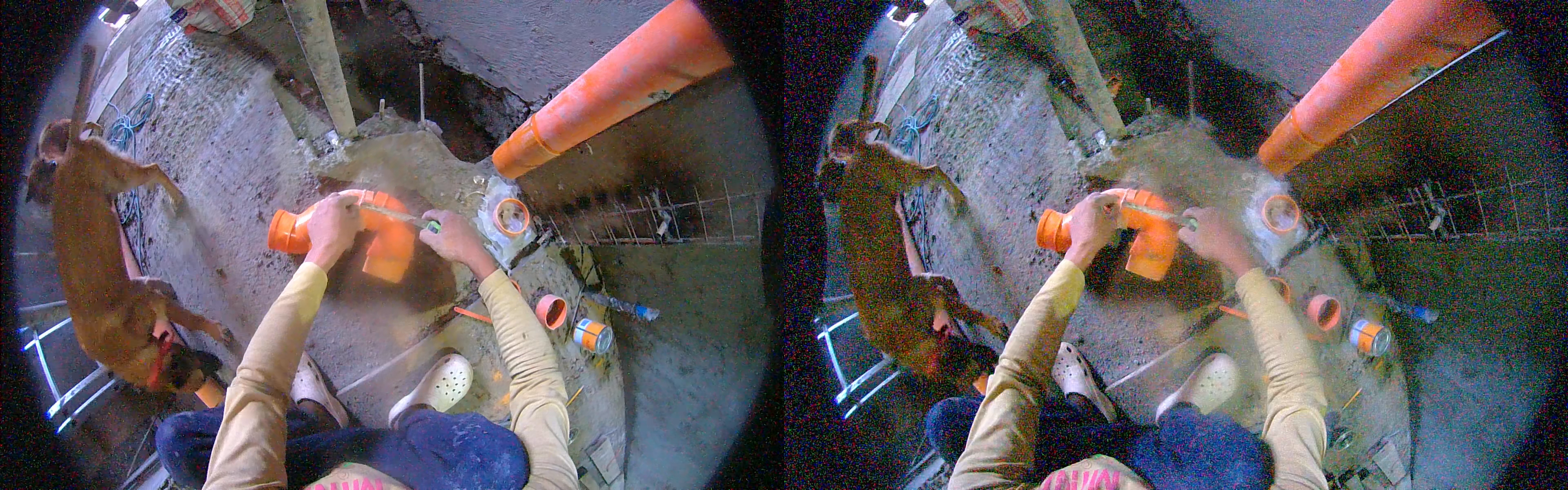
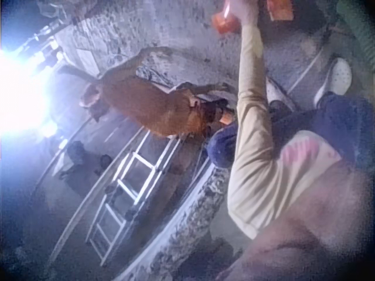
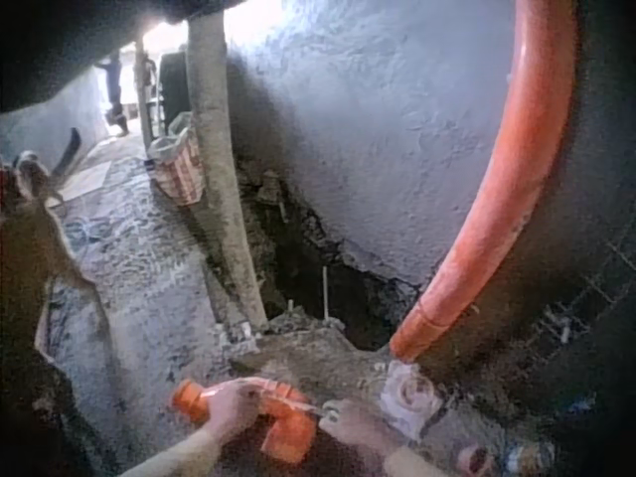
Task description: The person assembles orange PVC plumbing pipes by applying glue to the ends of elbow fittings and joining them together. They use a power drill to smooth or deburr the pipe edges, then connect the pieces into a curved assembly on the floor.
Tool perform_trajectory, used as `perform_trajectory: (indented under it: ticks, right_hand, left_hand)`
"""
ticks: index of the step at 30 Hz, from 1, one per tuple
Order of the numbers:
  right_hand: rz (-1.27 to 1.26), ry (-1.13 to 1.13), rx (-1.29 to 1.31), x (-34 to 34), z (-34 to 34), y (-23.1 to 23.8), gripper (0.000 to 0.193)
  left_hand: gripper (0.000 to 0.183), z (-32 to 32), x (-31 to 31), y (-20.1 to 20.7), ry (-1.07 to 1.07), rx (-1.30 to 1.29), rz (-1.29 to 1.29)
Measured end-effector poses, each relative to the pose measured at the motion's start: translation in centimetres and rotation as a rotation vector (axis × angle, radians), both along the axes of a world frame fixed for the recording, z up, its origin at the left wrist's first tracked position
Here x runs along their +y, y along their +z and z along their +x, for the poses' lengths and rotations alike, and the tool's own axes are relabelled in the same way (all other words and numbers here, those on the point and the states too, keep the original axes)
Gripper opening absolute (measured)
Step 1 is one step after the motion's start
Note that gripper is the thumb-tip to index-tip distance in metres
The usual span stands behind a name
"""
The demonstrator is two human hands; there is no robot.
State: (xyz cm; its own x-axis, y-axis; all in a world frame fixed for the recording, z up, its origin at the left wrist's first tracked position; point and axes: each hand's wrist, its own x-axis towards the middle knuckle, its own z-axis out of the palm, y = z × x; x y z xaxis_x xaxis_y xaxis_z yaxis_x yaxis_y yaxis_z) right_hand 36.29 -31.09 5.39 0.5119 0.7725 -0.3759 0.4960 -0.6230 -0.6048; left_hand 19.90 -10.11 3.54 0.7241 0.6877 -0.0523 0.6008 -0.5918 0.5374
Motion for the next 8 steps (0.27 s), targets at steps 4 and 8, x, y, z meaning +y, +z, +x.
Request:
perform_trajectory:
  ticks: [4,8]
  right_hand:
    - [-0.006,-0.009,0.013,0.2,0.0,-0.6,0.048]
    - [0.002,-0.002,0.013,0.1,0.1,-0.6,0.048]
  left_hand:
    - [0.027,-0.8,0.3,0.5,0.04,-0.153,-0.047]
    - [0.027,-2.0,-0.6,0.6,-0.01,-0.19,-0.142]
